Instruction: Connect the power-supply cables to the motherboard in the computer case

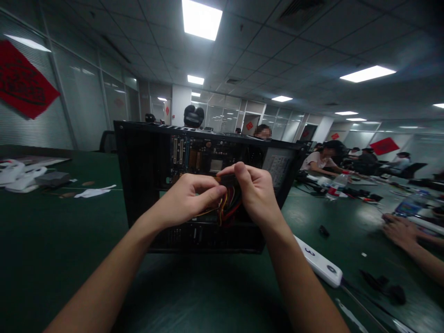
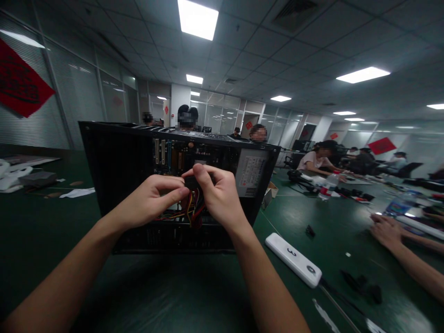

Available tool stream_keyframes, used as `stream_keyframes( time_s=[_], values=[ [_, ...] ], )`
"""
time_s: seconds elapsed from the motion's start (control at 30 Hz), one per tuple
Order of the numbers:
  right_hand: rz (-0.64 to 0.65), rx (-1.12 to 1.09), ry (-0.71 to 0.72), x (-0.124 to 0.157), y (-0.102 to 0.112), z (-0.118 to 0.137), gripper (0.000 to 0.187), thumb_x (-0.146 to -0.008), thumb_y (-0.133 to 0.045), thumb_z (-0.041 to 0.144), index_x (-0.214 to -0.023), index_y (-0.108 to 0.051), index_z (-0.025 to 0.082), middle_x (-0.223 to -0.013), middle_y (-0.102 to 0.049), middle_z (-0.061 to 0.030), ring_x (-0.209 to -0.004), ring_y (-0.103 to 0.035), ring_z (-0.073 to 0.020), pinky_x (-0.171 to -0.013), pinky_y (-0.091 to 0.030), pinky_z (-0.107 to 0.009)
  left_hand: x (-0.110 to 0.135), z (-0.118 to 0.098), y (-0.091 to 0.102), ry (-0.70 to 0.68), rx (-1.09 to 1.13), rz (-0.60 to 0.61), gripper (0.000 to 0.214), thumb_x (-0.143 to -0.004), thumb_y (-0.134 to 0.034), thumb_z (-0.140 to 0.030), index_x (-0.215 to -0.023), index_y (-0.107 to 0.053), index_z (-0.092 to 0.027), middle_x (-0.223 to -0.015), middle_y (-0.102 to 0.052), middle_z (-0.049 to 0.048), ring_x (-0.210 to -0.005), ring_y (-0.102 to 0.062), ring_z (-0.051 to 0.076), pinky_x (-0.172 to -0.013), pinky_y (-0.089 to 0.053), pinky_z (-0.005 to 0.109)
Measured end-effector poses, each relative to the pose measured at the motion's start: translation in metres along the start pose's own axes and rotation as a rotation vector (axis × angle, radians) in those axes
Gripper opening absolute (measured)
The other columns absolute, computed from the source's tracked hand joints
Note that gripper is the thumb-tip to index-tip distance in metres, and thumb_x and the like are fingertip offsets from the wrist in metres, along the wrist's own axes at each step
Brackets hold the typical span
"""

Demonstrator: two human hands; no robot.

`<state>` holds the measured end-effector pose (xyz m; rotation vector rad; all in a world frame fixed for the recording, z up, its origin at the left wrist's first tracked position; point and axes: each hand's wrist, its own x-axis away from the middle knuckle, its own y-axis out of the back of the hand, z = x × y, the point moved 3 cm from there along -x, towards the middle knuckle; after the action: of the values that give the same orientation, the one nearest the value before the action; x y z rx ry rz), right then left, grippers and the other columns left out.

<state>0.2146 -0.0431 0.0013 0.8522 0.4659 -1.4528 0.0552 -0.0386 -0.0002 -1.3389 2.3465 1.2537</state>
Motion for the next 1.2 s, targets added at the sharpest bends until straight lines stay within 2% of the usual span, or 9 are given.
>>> stream_keyframes(
  time_s=[0.3, 0.57, 0.67, 0.73, 0.8, 0.9, 0.97, 1.07, 1.2],
  values=[
    [-0.101, 0.126, 0.089, -0.001, 0.0, 0.0, 0.047, -0.093, -0.052, 0.057, -0.086, -0.076, 0.017, -0.08, -0.072, -0.0034, -0.074, -0.065, -0.0153, -0.069, -0.049, -0.025, -0.005, 0.005, -0.004, 0.057, 0.206, -0.172, 0.024, -0.085, -0.066, -0.035, -0.088, -0.072, -0.011, -0.077, -0.067, 0.0012, -0.07, -0.059, 0.012, -0.063, -0.046, 0.02],
    [-0.137, 0.073, 0.085, -0.002, -0.004, -0.006, 0.045, -0.094, -0.051, 0.054, -0.084, -0.074, 0.017, -0.08, -0.07, -0.0032, -0.077, -0.065, -0.0158, -0.072, -0.049, -0.026, -0.004, 0.009, -0.008, 0.079, 0.267, -0.23, 0.023, -0.085, -0.067, -0.034, -0.087, -0.072, -0.011, -0.071, -0.066, -0.0001, -0.064, -0.057, 0.01, -0.059, -0.045, 0.019],
    [-0.141, 0.106, 0.117, -0.004, -0.004, -0.01, 0.038, -0.096, -0.051, 0.049, -0.089, -0.072, 0.017, -0.085, -0.071, -0.0037, -0.082, -0.066, -0.0168, -0.075, -0.05, -0.027, -0.006, 0.011, -0.009, 0.093, 0.263, -0.252, 0.022, -0.084, -0.066, -0.033, -0.086, -0.073, -0.011, -0.076, -0.07, 0.0018, -0.069, -0.06, 0.012, -0.063, -0.047, 0.02],
    [-0.173, 0.182, 0.185, -0.004, -0.001, -0.011, 0.03, -0.097, -0.051, 0.041, -0.099, -0.069, 0.017, -0.093, -0.07, -0.0047, -0.088, -0.065, -0.0175, -0.079, -0.051, -0.028, -0.008, 0.014, -0.008, 0.091, 0.268, -0.284, 0.022, -0.084, -0.066, -0.032, -0.088, -0.073, -0.012, -0.082, -0.071, 0.0027, -0.075, -0.062, 0.013, -0.068, -0.048, 0.021],
    [-0.187, 0.309, 0.311, -0.004, 0.002, -0.01, 0.024, -0.099, -0.046, 0.028, -0.11, -0.065, 0.018, -0.103, -0.067, -0.0072, -0.097, -0.064, -0.0182, -0.087, -0.052, -0.031, -0.009, 0.018, -0.004, 0.099, 0.281, -0.324, 0.023, -0.084, -0.066, -0.034, -0.087, -0.072, -0.012, -0.08, -0.07, 0.0019, -0.074, -0.06, 0.013, -0.067, -0.047, 0.02],
    [-0.072, 0.527, 0.55, -0.001, 0.001, -0.01, 0.036, -0.097, -0.036, 0.011, -0.124, -0.059, 0.016, -0.126, -0.057, -0.0136, -0.116, -0.057, -0.02, -0.098, -0.049, -0.036, -0.009, 0.025, 0.003, 0.125, 0.279, -0.382, 0.026, -0.083, -0.066, -0.037, -0.084, -0.07, -0.011, -0.072, -0.065, -0.0004, -0.067, -0.056, 0.011, -0.062, -0.044, 0.02],
    [0.036, 0.655, 0.649, 0.001, -0.004, -0.015, 0.042, -0.095, -0.035, 0.007, -0.131, -0.055, 0.016, -0.135, -0.051, -0.0156, -0.124, -0.051, -0.0219, -0.1, -0.049, -0.038, -0.008, 0.028, 0.008, 0.139, 0.254, -0.388, 0.027, -0.084, -0.065, -0.039, -0.084, -0.069, -0.012, -0.071, -0.063, -0.0005, -0.067, -0.056, 0.012, -0.062, -0.044, 0.02],
    [0.06, 0.784, 0.679, 0.001, -0.009, -0.027, 0.039, -0.096, -0.039, 0.009, -0.131, -0.056, 0.015, -0.131, -0.055, -0.0159, -0.122, -0.052, -0.0234, -0.097, -0.051, -0.038, -0.006, 0.032, 0.013, 0.139, 0.138, -0.335, 0.028, -0.086, -0.061, -0.04, -0.083, -0.069, -0.013, -0.073, -0.066, 0.0009, -0.071, -0.06, 0.014, -0.065, -0.047, 0.023],
    [0.089, 0.883, 0.61, -0.001, -0.015, -0.045, 0.031, -0.097, -0.045, 0.013, -0.122, -0.063, 0.014, -0.118, -0.065, -0.013, -0.105, -0.064, -0.0213, -0.091, -0.054, -0.033, -0.006, 0.041, 0.016, 0.065, -0.266, -0.306, 0.025, -0.09, -0.057, -0.035, -0.092, -0.071, -0.015, -0.09, -0.073, 0.0052, -0.083, -0.066, 0.02, -0.076, -0.049, 0.03]
  ],
)
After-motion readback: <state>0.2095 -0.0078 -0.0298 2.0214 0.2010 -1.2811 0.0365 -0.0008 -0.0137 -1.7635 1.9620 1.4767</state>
